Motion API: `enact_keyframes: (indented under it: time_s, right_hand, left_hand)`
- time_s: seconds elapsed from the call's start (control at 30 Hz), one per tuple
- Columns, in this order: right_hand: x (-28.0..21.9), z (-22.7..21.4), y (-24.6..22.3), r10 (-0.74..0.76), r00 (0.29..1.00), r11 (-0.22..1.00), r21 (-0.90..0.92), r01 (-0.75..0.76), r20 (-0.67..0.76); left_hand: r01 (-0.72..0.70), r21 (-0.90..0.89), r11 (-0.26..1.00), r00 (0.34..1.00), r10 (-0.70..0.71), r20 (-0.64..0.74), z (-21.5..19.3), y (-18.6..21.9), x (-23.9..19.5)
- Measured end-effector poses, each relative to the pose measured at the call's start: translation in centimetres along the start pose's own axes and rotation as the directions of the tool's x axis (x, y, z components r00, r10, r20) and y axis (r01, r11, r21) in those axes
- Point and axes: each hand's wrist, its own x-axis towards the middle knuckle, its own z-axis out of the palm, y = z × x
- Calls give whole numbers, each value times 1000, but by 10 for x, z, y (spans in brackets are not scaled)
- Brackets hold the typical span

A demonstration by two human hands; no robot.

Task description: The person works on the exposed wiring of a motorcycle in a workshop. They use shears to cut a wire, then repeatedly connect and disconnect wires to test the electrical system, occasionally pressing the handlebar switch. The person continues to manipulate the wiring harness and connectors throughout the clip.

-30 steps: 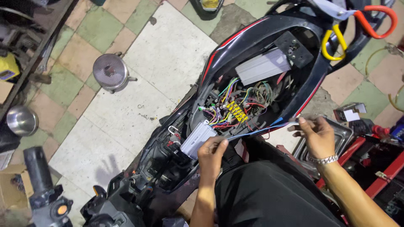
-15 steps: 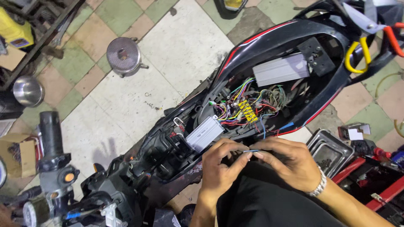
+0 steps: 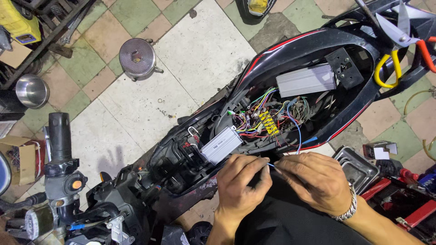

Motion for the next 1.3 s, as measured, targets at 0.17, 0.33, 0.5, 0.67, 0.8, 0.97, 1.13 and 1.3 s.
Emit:
enact_keyframes:
  time_s: [0.17, 0.33, 0.5, 0.67, 0.8, 0.97, 1.13, 1.3]
  right_hand:
    - [1, -1, -5, -29, 999, 999, -13, 29, 21]
    - [-1, -2, -2, -41, 998, 999, -11, 41, 54]
    - [-8, 0, 4, 44, 996, 999, 23, -46, 78]
    - [-16, -3, 22, 161, 943, 987, -34, -158, 290]
    - [-31, -2, 37, 86, 910, 995, 12, -99, 406]
    - [-44, 2, 34, 120, 880, 990, 12, -141, 459]
    - [-39, -32, 46, 268, 868, 963, -133, -233, 417]
    - [-38, -22, 36, 431, 782, 870, 22, -493, 449]
  left_hand:
    - [87, -12, 996, 996, -87, -25, 3, 2, -6]
    - [118, -36, 992, 993, -117, 22, 0, -6, -4]
    - [130, 40, 991, 992, -129, -12, -20, -24, -3]
    - [-55, 167, 984, 980, 21, 199, -28, -27, -10]
    - [-68, 135, 989, 929, 14, 369, -27, -37, -29]
    - [-62, 116, 991, 924, 13, 382, -22, -65, -59]
    - [114, 336, 935, 966, -183, 184, -63, -90, -43]
    - [144, -220, 965, 970, -94, 223, -36, -54, -37]
